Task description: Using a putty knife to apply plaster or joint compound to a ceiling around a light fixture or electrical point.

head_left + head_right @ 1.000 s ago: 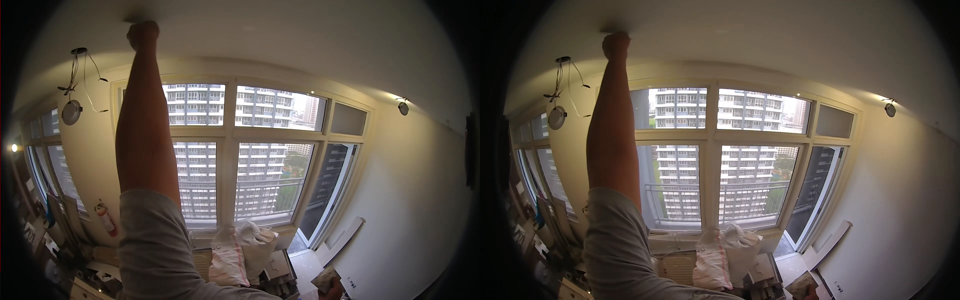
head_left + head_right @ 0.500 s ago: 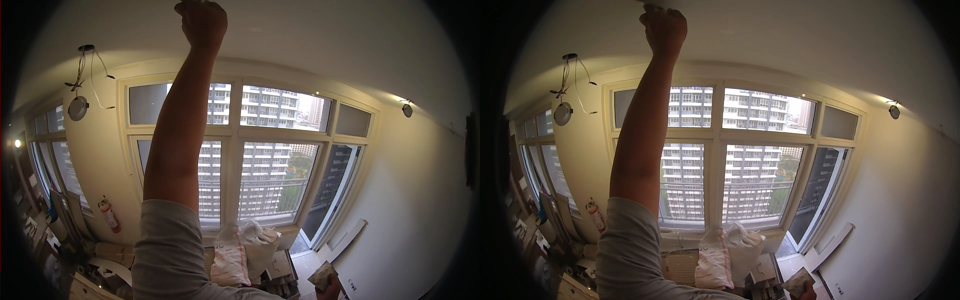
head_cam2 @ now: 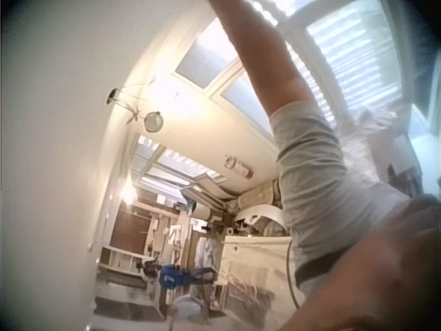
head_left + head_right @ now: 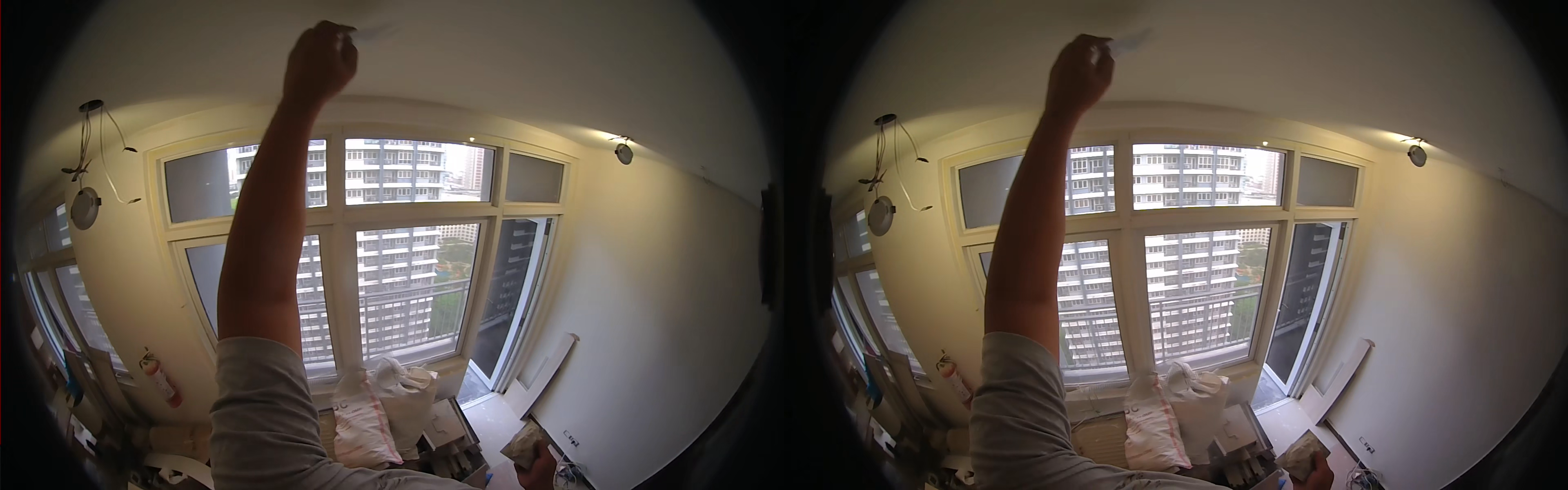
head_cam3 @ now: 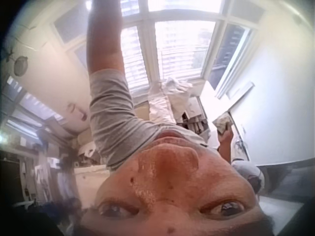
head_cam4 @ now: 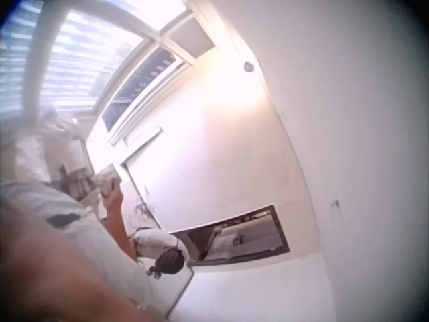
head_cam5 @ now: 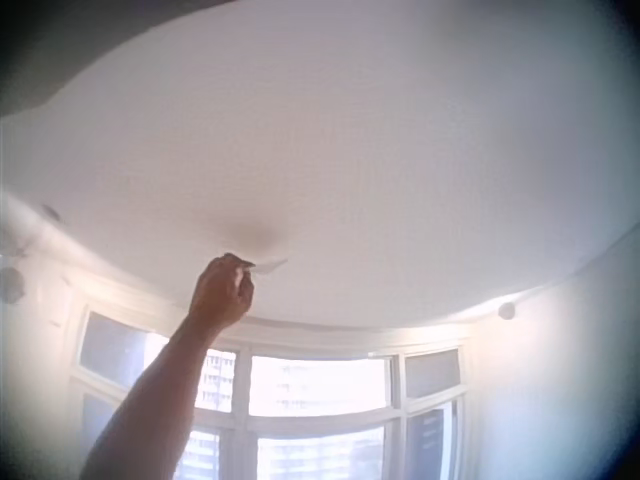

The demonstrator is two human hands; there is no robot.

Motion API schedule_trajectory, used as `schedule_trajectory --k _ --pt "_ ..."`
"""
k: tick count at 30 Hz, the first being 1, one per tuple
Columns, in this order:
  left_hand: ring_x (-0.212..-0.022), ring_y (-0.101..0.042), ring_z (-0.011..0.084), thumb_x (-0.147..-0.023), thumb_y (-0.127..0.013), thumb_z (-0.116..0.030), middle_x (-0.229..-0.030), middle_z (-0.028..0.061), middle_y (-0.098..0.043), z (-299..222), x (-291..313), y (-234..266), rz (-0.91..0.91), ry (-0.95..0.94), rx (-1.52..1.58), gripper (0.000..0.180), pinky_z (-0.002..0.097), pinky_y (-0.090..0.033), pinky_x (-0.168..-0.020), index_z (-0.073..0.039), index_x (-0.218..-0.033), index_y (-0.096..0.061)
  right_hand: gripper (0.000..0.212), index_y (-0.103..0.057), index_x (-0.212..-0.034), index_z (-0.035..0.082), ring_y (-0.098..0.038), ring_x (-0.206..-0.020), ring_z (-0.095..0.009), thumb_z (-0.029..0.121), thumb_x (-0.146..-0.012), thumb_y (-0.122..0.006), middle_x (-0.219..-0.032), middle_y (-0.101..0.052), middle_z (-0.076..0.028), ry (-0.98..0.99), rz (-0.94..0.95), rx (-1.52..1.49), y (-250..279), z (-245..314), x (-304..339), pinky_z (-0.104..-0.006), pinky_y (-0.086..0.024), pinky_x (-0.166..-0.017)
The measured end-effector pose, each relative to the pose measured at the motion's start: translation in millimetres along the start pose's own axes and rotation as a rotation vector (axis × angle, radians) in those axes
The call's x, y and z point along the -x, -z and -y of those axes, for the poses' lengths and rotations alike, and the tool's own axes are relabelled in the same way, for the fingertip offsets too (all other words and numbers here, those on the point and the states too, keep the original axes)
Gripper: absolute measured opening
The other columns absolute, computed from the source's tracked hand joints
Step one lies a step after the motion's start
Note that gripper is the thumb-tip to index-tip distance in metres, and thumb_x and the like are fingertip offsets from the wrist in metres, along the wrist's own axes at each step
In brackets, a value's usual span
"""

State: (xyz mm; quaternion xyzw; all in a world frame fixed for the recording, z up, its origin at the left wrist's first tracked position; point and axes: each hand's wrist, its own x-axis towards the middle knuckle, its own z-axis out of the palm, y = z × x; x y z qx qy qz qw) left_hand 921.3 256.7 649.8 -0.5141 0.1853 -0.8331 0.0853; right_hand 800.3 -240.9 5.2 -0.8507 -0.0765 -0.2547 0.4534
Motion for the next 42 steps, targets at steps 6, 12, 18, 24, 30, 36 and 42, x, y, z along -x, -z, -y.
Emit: schedule_trajectory --k 6,12,18,24,30,36,42 --pt "-0.091 -0.063 0.0358 -0.087 -0.054 -0.015 -0.097 0.0199 -0.065 8 -46 6 0.089 0.052 -0.195 0.026 0.0448 -0.051 -0.082 -0.001 -0.107 -0.062 0.056 -0.054 -0.115 -0.003 -0.066 -0.097 -0.032 0.012 -0.065 -0.076 -0.103 -0.064 -0.019 0.029 -0.039 0.103 21 -9 18 -0.0371 -0.051 -0.086" --pt "-0.091 -0.062 0.0344 -0.084 -0.057 -0.008 -0.092 0.0175 -0.066 -22 -54 4 0.113 0.123 -0.222 0.017 0.0444 -0.05 -0.083 -0.002 -0.098 -0.065 0.06 -0.053 -0.116 -0.007 -0.065 -0.098 -0.034 0.011 -0.064 -0.075 -0.101 -0.064 -0.022 -0.027 -0.046 0.001 30 5 19 -0.0384 -0.051 -0.086" --pt "-0.094 -0.062 0.0334 -0.086 -0.055 -0.007 -0.093 0.0176 -0.066 -36 -50 9 0.01 0.222 -0.236 0.016 0.0431 -0.049 -0.085 -0.001 -0.097 -0.065 0.059 -0.054 -0.114 -0.008 -0.065 -0.097 -0.037 0.013 -0.063 -0.075 -0.1 -0.064 -0.024 -0.669 -0.335 -1.366 19 18 9 -0.0393 -0.051 -0.086" --pt "-0.092 -0.062 0.033 -0.085 -0.055 -0.004 -0.092 0.0175 -0.066 -39 -52 7 0.078 0.21 -0.279 0.016 0.043 -0.05 -0.083 -0.001 -0.097 -0.065 0.061 -0.053 -0.115 -0.01 -0.064 -0.097 -0.04 0.013 -0.064 -0.075 -0.102 -0.064 -0.025 0.061 -0.051 0.069 32 16 12 -0.04 -0.05 -0.087" --pt "-0.09 -0.061 0.0332 -0.084 -0.055 -0.004 -0.091 0.0176 -0.066 -38 -53 2 0.059 0.173 -0.265 0.016 0.0432 -0.049 -0.083 0.0 -0.097 -0.064 0.057 -0.055 -0.115 -0.005 -0.065 -0.097 -0.037 0.014 -0.065 -0.074 -0.102 -0.064 -0.022 -0.043 -0.024 0.0 30 36 7 -0.0392 -0.05 -0.086" --pt "-0.093 -0.061 0.0328 -0.083 -0.057 -0.003 -0.092 0.0173 -0.066 -39 -52 6 0.039 0.232 -0.3 0.016 0.0418 -0.05 -0.085 -0.002 -0.098 -0.065 0.056 -0.055 -0.115 -0.003 -0.065 -0.096 -0.036 0.014 -0.065 -0.074 -0.101 -0.065 -0.021 -0.039 -0.038 0.054 29 38 9 -0.0381 -0.051 -0.084" --pt "-0.095 -0.062 0.0343 -0.086 -0.056 -0.015 -0.098 0.0203 -0.066 -3 -51 -10 0.247 0.145 -0.287 0.022 0.0434 -0.049 -0.087 -0.004 -0.103 -0.065 0.058 -0.054 -0.116 -0.003 -0.065 -0.096 -0.034 0.014 -0.064 -0.075 -0.102 -0.065 -0.02 -0.042 -0.019 0.09 28 29 13 -0.0377 -0.051 -0.085"
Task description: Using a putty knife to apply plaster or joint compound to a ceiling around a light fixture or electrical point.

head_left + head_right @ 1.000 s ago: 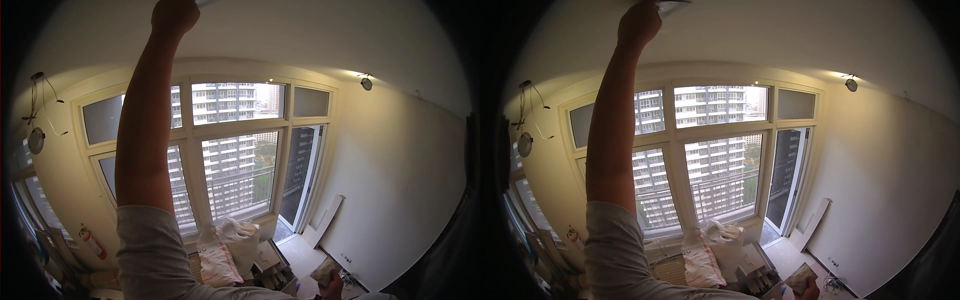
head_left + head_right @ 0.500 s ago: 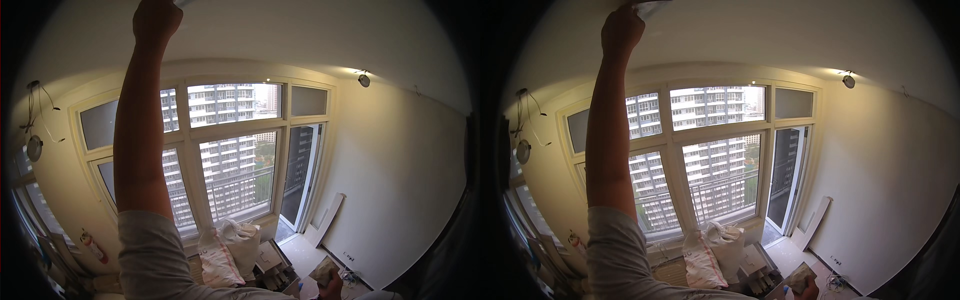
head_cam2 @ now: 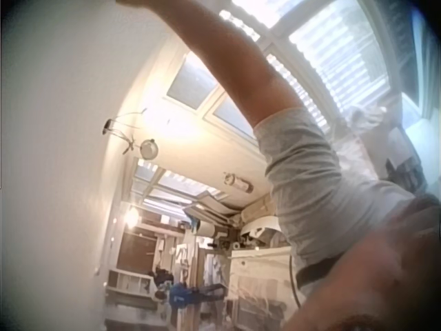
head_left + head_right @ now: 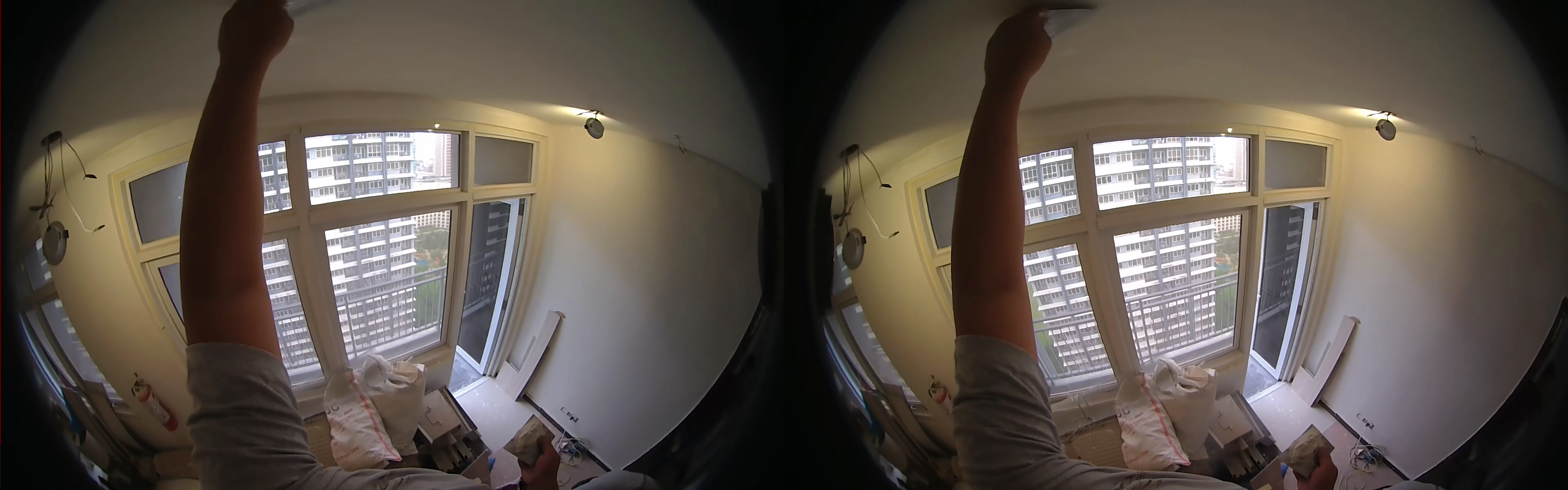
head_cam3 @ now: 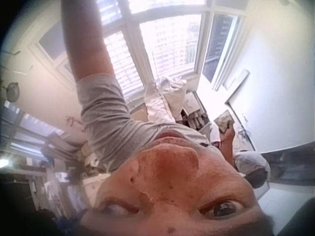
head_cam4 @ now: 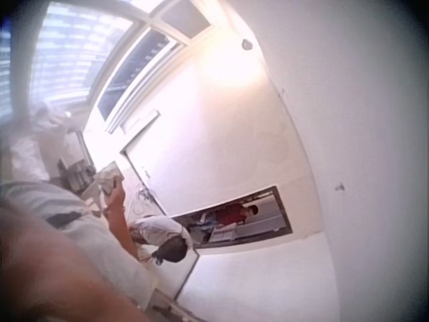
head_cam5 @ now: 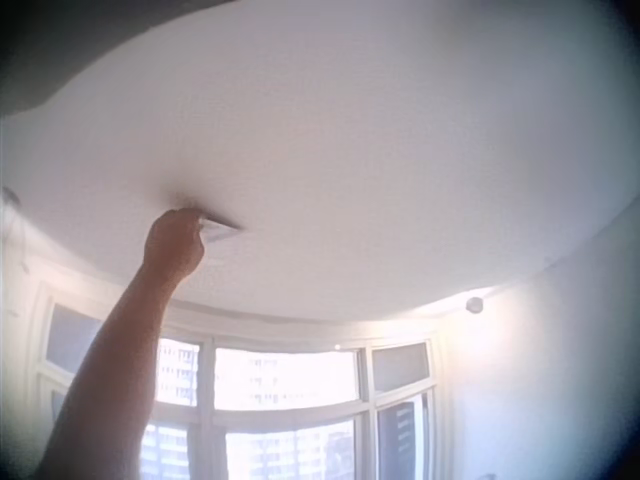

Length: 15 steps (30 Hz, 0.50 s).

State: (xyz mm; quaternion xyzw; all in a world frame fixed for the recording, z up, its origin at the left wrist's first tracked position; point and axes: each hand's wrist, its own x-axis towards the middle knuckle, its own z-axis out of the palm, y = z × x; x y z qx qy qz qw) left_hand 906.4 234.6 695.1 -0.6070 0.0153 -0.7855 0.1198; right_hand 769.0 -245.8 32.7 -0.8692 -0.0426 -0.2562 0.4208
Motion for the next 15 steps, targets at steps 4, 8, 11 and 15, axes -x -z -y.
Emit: schedule_trajectory --k 4,8,11,15 --pt "-0.094 -0.063 0.0379 -0.086 -0.054 -0.025 -0.094 0.0212 -0.067 49 13 -22 0.235 0.158 -0.107 0.027 0.0462 -0.05 -0.084 -0.005 -0.1 -0.066 0.059 -0.054 -0.115 -0.003 -0.065 -0.096 -0.032 0.013 -0.063 -0.077 -0.102 -0.065 -0.019 -0.676 -0.251 -1.508 -26 -39 5 -0.0373 -0.051 -0.085" --pt "-0.09 -0.067 0.0324 -0.077 -0.061 -0.014 -0.091 0.0167 -0.069 68 58 -66 0.41 0.231 -0.065 0.016 0.0447 -0.052 -0.079 -0.01 -0.088 -0.071 0.057 -0.054 -0.115 -0.003 -0.065 -0.097 -0.03 0.013 -0.065 -0.076 -0.102 -0.064 -0.019 -0.395 -0.126 -0.718 -19 -42 8 -0.0357 -0.051 -0.086" --pt "-0.088 -0.068 0.0302 -0.077 -0.062 -0.016 -0.088 0.0148 -0.07 57 94 -99 0.512 0.038 -0.222 0.012 0.042 -0.053 -0.076 -0.009 -0.079 -0.072 0.054 -0.053 -0.116 -0.002 -0.064 -0.098 -0.028 0.011 -0.068 -0.074 -0.105 -0.064 -0.017 -0.416 -0.122 -0.693 -17 -64 16 -0.0346 -0.05 -0.087" --pt "-0.085 -0.068 0.0298 -0.078 -0.061 -0.017 -0.086 0.0114 -0.07 46 109 -144 0.378 0.111 -0.183 0.013 0.0394 -0.054 -0.074 -0.008 -0.079 -0.071 0.045 -0.055 -0.115 0.002 -0.064 -0.1 -0.025 0.007 -0.073 -0.069 -0.107 -0.063 -0.015 -0.058 -0.034 0.099 -1 -33 14 -0.0347 -0.051 -0.088"
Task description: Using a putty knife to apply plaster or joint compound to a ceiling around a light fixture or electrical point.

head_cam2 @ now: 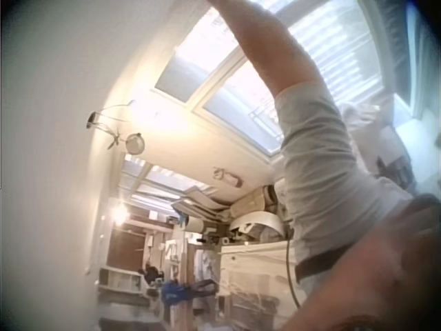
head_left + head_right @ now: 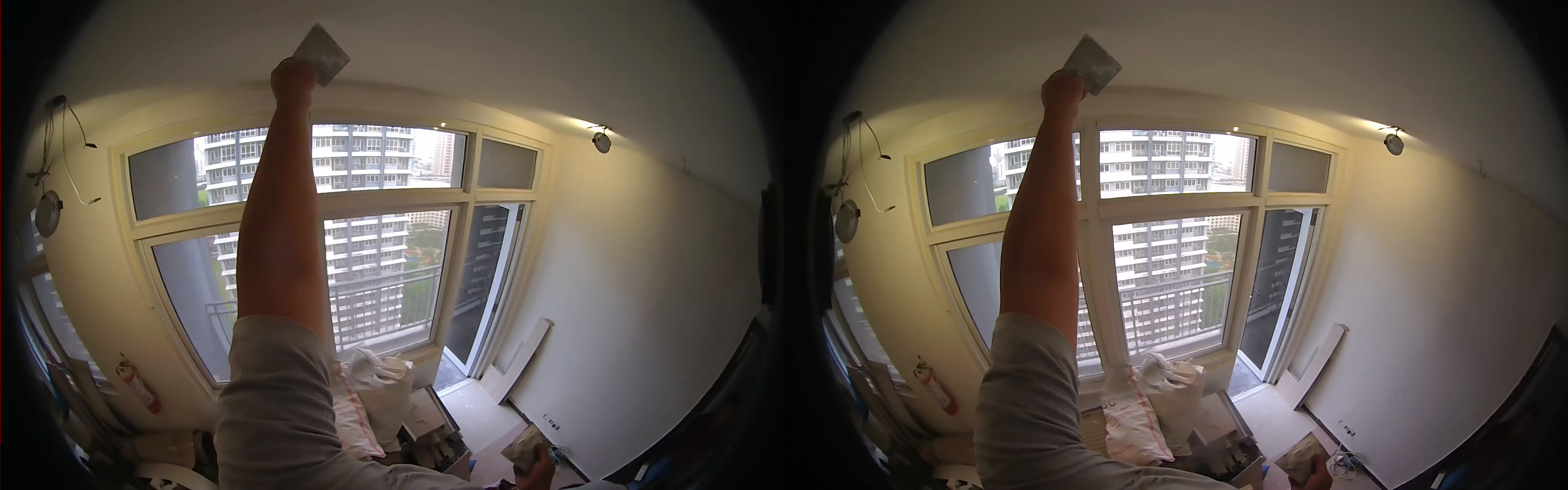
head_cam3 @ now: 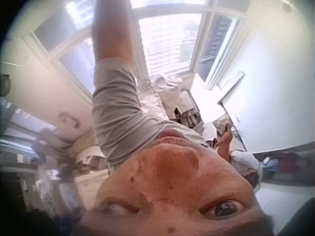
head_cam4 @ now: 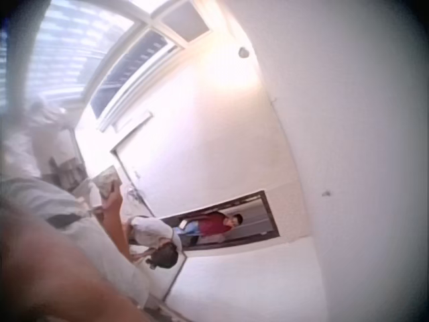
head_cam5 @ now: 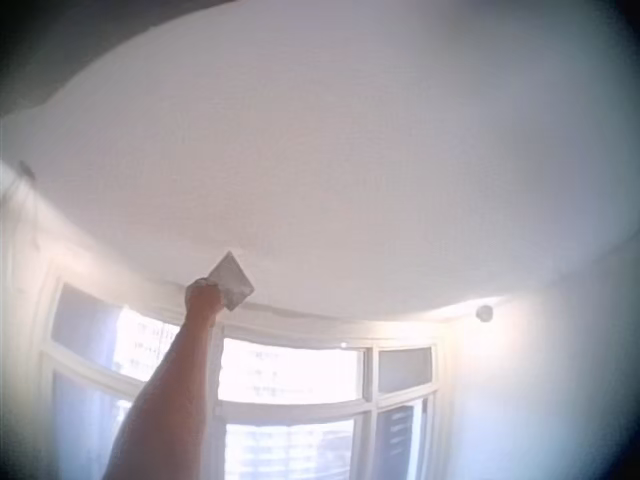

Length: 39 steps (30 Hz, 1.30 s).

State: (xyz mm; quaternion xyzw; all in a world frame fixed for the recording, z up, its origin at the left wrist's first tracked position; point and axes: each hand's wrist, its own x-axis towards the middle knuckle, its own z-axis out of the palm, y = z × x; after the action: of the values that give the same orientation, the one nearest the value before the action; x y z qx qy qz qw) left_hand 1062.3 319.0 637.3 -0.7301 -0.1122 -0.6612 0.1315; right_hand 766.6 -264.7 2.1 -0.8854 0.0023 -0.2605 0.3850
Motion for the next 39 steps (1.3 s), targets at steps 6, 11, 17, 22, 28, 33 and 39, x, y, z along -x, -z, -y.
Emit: schedule_trajectory --k 6,11,17,22,28,33,39 --pt "-0.087 -0.067 0.0293 -0.084 -0.051 -0.018 -0.094 0.0112 -0.069 -3 -5 -1 -0.268 0.355 0.314 0.024 0.042 -0.054 -0.076 -0.01 -0.1 -0.067 0.04 -0.057 -0.117 -0.001 -0.064 -0.1 -0.027 0.014 -0.08 -0.065 -0.109 -0.064 -0.015 0.016 -0.087 0.139 17 18 17 -0.0366 -0.052 -0.088" --pt "-0.09 -0.066 0.0326 -0.085 -0.048 -0.017 -0.101 0.0136 -0.068 31 -45 31 -0.361 0.229 0.068 0.027 0.0443 -0.053 -0.082 -0.014 -0.105 -0.067 0.04 -0.055 -0.124 0.003 -0.064 -0.102 -0.026 0.028 -0.094 -0.049 -0.116 -0.062 -0.013 -0.51 -0.305 -0.733 10 -36 22 -0.041 -0.053 -0.088" --pt "-0.089 -0.066 0.0342 -0.085 -0.05 -0.016 -0.101 0.0128 -0.067 27 -60 33 -0.466 0.115 0.119 0.026 0.0461 -0.054 -0.08 -0.016 -0.103 -0.068 0.044 -0.052 -0.129 0.006 -0.06 -0.108 -0.025 0.035 -0.096 -0.046 -0.12 -0.06 -0.012 -0.685 -0.348 -1.395 4 -17 8 -0.0446 -0.052 -0.09" --pt "-0.091 -0.066 0.0351 -0.086 -0.049 -0.017 -0.101 0.013 -0.068 13 -56 29 -0.333 0.216 0.14 0.024 0.0469 -0.055 -0.079 -0.015 -0.101 -0.068 0.039 -0.054 -0.125 0.007 -0.061 -0.105 -0.026 0.028 -0.093 -0.053 -0.116 -0.061 -0.012 -0.693 -0.302 -1.436 0 1 6 -0.0417 -0.051 -0.09" --pt "-0.087 -0.066 0.0363 -0.089 -0.047 -0.019 -0.1 0.0135 -0.068 36 -66 6 -0.254 0.189 0.135 0.025 0.0457 -0.055 -0.075 -0.011 -0.102 -0.067 0.043 -0.056 -0.119 0.002 -0.063 -0.1 -0.025 0.006 -0.078 -0.068 -0.108 -0.064 -0.013 -0.197 -0.113 -0.016 8 49 6 -0.0348 -0.049 -0.09" --pt "-0.094 -0.065 0.035 -0.09 -0.047 -0.02 -0.103 0.0154 -0.067 38 -67 0 -0.324 0.105 0.189 0.024 0.0459 -0.053 -0.08 -0.01 -0.102 -0.066 0.055 -0.055 -0.117 -0.001 -0.064 -0.098 -0.031 0.012 -0.068 -0.076 -0.104 -0.064 -0.018 -0.032 -0.099 0.069 7 32 7 -0.0366 -0.05 -0.088" --pt "-0.098 -0.065 0.0311 -0.088 -0.045 -0.02 -0.106 0.0114 -0.068 40 -71 -36 -0.188 0.091 0.234 0.03 0.0421 -0.052 -0.085 -0.012 -0.107 -0.067 0.061 -0.054 -0.116 -0.004 -0.064 -0.097 -0.037 0.015 -0.063 -0.079 -0.103 -0.064 -0.022 0.04 -0.131 0.103 -2 14 8 -0.039 -0.051 -0.087"
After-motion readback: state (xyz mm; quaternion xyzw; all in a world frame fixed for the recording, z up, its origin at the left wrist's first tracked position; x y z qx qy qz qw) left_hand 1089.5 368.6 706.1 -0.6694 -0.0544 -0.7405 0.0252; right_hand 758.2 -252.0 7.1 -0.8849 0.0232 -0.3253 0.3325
